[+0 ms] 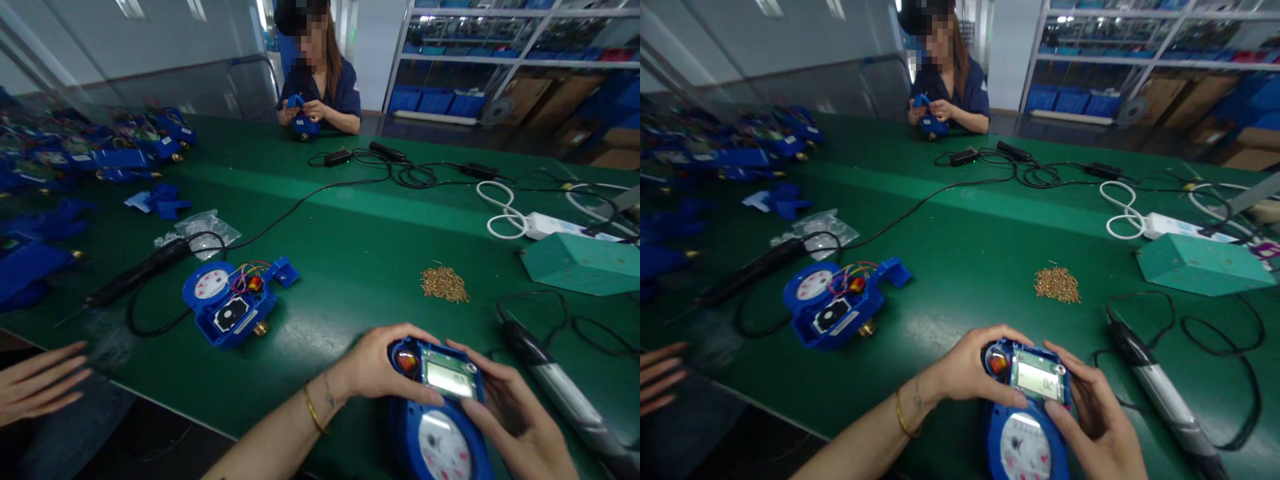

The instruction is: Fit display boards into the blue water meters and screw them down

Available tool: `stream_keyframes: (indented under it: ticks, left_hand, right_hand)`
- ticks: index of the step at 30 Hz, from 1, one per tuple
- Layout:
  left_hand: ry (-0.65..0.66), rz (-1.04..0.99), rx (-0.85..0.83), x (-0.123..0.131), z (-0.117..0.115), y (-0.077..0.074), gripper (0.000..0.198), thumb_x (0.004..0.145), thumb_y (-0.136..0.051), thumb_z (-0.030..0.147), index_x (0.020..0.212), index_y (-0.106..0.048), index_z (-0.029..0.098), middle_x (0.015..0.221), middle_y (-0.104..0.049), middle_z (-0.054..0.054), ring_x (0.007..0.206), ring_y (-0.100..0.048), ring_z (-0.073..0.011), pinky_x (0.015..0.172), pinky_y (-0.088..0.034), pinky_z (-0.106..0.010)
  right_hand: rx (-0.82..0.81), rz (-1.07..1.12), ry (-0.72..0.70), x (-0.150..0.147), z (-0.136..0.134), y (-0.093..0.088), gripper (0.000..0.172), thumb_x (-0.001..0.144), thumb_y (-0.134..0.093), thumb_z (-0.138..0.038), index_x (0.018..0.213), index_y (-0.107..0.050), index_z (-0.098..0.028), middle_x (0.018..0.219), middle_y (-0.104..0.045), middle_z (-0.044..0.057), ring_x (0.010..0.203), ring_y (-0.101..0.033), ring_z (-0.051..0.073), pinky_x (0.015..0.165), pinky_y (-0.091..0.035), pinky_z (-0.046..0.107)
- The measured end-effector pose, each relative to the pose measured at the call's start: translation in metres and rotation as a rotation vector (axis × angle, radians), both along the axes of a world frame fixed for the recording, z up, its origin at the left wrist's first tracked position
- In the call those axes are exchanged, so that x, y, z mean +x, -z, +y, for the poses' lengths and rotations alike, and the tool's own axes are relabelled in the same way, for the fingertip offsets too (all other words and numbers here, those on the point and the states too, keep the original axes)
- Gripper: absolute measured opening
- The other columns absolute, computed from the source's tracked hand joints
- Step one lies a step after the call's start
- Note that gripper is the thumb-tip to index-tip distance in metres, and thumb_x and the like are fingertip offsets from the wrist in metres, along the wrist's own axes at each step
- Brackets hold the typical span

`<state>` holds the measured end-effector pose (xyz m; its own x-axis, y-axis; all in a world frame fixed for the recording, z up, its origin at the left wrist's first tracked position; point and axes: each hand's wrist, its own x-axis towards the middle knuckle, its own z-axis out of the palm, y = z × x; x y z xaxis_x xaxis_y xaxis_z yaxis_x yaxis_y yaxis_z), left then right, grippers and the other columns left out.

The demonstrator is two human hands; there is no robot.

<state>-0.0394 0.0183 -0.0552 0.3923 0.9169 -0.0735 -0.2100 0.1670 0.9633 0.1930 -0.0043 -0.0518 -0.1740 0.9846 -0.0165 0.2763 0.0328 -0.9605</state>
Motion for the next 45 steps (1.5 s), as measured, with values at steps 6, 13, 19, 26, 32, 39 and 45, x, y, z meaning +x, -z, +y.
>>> stream_keyframes:
  ticks: [6,13,19,26,32,39,45]
  left_hand:
    - [0.028,0.067,-0.018,-0.004,0.002,0.001,0.065,0.055,-0.092,0.029,0.116,-0.070,0.023,0.102,-0.072,-0.003,0.090,-0.063,-0.0191,0.084,-0.050,-0.032]
    - [0.039,0.073,-0.016,-0.008,0.004,-0.001,0.065,0.057,-0.091,0.032,0.117,-0.070,0.021,0.107,-0.073,-0.006,0.095,-0.065,-0.0220,0.086,-0.052,-0.033]
    - [0.063,0.108,0.026,-0.008,0.006,-0.003,0.064,0.059,-0.090,0.035,0.119,-0.069,0.022,0.111,-0.073,-0.006,0.098,-0.066,-0.0238,0.090,-0.052,-0.037]
    - [0.069,0.074,0.039,-0.004,0.005,-0.002,0.063,0.062,-0.089,0.036,0.119,-0.068,0.021,0.109,-0.073,-0.006,0.097,-0.067,-0.0237,0.091,-0.052,-0.037]
    - [0.069,0.073,0.049,-0.002,0.005,0.000,0.063,0.062,-0.089,0.037,0.119,-0.067,0.020,0.105,-0.073,-0.005,0.093,-0.067,-0.0219,0.088,-0.052,-0.035]
    - [0.035,0.094,0.105,-0.002,0.006,0.001,0.059,0.062,-0.088,0.035,0.116,-0.069,0.022,0.111,-0.071,-0.006,0.100,-0.066,-0.0241,0.091,-0.052,-0.037]
    - [0.053,0.081,0.098,-0.002,0.006,0.001,0.060,0.063,-0.086,0.036,0.119,-0.069,0.023,0.111,-0.070,-0.006,0.102,-0.066,-0.0253,0.096,-0.051,-0.040]
  right_hand:
    - [0.226,-0.478,-0.099,0.019,0.086,0.005,0.036,0.088,-0.060,-0.053,0.097,-0.075,-0.022,0.101,-0.077,0.009,0.092,-0.074,0.027,0.080,-0.063,0.034]
    - [0.538,-0.864,-0.329,-0.004,0.173,0.032,0.026,0.093,-0.047,-0.029,0.085,-0.071,-0.021,0.086,-0.074,0.007,0.078,-0.071,0.022,0.069,-0.057,0.032]
    - [0.675,-1.117,-0.560,-0.017,0.177,0.026,0.024,0.092,-0.046,-0.009,0.079,-0.064,-0.017,0.080,-0.066,0.009,0.079,-0.064,0.023,0.070,-0.050,0.031]
    - [0.766,-1.269,-0.762,-0.032,0.179,0.015,0.024,0.084,-0.048,0.004,0.077,-0.061,-0.015,0.083,-0.063,0.013,0.082,-0.058,0.025,0.071,-0.046,0.032]
    - [0.749,-1.220,-0.810,-0.028,0.187,0.010,0.023,0.086,-0.046,0.001,0.077,-0.060,-0.016,0.083,-0.062,0.011,0.080,-0.058,0.021,0.071,-0.044,0.029]
    - [0.675,-1.055,-0.611,-0.004,0.184,0.002,0.023,0.094,-0.039,-0.019,0.080,-0.058,-0.019,0.074,-0.062,0.007,0.063,-0.061,0.019,0.056,-0.044,0.028]
    - [0.495,-0.828,-0.344,0.011,0.158,-0.035,0.026,0.093,-0.054,-0.044,0.087,-0.065,-0.022,0.077,-0.072,0.005,0.066,-0.069,0.020,0.061,-0.054,0.030]
